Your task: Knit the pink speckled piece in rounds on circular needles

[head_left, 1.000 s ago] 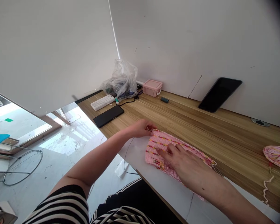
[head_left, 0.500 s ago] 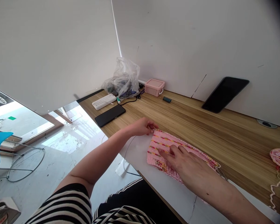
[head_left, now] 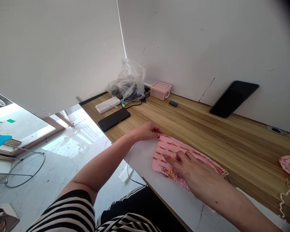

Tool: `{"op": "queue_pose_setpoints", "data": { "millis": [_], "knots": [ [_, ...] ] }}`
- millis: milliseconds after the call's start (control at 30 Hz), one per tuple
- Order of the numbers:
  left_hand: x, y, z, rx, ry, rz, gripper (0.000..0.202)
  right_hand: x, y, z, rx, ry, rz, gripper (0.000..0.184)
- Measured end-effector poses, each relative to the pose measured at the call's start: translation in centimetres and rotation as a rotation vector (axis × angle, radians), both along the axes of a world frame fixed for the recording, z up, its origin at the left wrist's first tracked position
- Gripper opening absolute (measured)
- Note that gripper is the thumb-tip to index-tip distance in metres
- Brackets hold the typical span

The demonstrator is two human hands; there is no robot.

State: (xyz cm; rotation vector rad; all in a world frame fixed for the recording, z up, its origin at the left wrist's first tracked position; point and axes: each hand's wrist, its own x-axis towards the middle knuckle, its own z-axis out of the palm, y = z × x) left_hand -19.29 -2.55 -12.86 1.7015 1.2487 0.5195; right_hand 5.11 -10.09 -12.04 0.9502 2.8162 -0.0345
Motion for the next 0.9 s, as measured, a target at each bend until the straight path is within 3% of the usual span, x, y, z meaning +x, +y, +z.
{"op": "queue_pose_setpoints", "data": {
  "millis": [167, 467, 900],
  "knots": [
    [0.1, 0.1, -0.3, -0.035, -0.027, 0.0, 0.026, 0.0, 0.0, -0.1, 0.02, 0.004, 0.004, 0.08],
    [-0.4, -0.1, 0.8, -0.184, -0.125, 0.034, 0.03, 0.0, 0.0, -0.1, 0.02, -0.003, 0.011, 0.078],
    [-0.5, -0.2, 0.5, -0.223, -0.228, 0.067, 0.031, 0.2, 0.3, 0.1, -0.048, 0.049, -0.001, 0.081]
  ]
}}
